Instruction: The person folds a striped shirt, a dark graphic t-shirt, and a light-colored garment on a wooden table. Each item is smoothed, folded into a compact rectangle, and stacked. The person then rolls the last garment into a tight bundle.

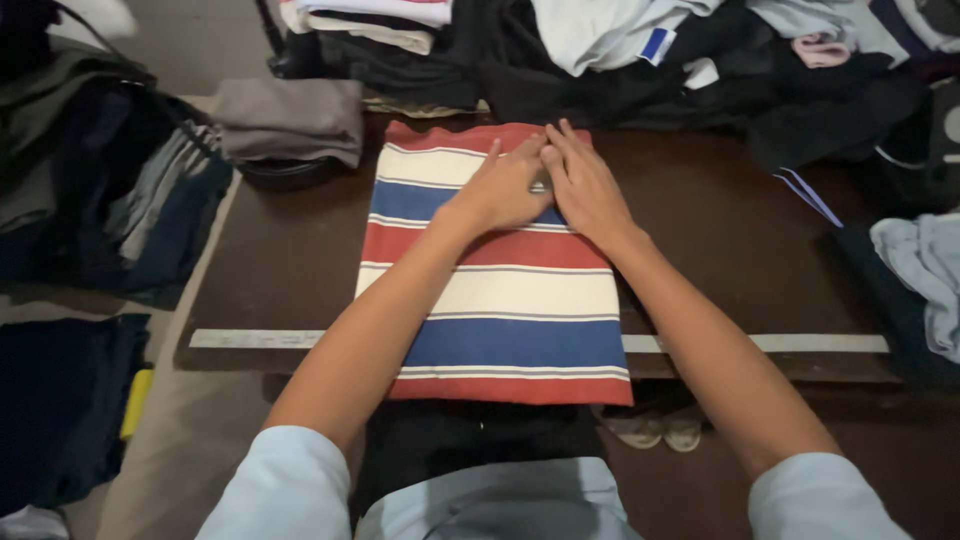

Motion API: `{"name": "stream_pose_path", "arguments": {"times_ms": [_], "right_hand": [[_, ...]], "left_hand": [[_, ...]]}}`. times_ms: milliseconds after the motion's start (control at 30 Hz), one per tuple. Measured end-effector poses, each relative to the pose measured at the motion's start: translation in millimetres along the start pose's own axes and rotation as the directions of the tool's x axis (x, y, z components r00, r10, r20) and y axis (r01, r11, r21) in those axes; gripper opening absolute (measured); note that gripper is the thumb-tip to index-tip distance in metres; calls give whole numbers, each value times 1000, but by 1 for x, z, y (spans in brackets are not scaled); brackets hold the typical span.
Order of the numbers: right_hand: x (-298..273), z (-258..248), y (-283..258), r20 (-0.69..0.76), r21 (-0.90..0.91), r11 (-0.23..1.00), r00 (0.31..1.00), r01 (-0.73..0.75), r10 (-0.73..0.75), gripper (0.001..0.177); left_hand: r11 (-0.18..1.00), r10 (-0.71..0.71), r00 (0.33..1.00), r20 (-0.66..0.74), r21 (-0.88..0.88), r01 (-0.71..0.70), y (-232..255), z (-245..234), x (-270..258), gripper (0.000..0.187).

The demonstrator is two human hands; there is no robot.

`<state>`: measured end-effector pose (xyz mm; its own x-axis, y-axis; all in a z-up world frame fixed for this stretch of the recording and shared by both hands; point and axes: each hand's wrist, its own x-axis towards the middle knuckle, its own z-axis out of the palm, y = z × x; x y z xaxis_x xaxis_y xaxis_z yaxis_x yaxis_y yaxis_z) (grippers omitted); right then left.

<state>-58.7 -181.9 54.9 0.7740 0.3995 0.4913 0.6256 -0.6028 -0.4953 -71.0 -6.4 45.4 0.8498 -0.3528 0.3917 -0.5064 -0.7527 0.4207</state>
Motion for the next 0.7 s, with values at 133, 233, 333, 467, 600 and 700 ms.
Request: {"name": "stream_pose_path", "arguments": {"times_ms": [133,233,333,467,600,700], "right_hand": [[-4,-3,-7,120,-267,964,992,-4,37,64],[-3,-5,-15,166,-358,932,979,-56,122,71],[-3,-7,-22,183,-407,910,969,-76,163,73],[-1,-9,-26,186,-381,920,968,-88,170,74],[-1,-9,-22,195,-373,922,963,-104,187,74],[-2,-9,-18,199,-374,921,961,-105,190,74]], "left_hand": [[990,-63,988,-144,118,80,-40,-16,-10,58],[918,-174,968,-179,327,226,-58,-23,-14,62],[896,-235,956,-176,341,283,-63,-28,-15,63],[902,-243,939,-244,300,311,-62,-37,-19,58],[844,-426,879,-216,256,472,-72,-53,-26,52],[875,-426,878,-218,146,461,-82,-59,-31,44]]}}
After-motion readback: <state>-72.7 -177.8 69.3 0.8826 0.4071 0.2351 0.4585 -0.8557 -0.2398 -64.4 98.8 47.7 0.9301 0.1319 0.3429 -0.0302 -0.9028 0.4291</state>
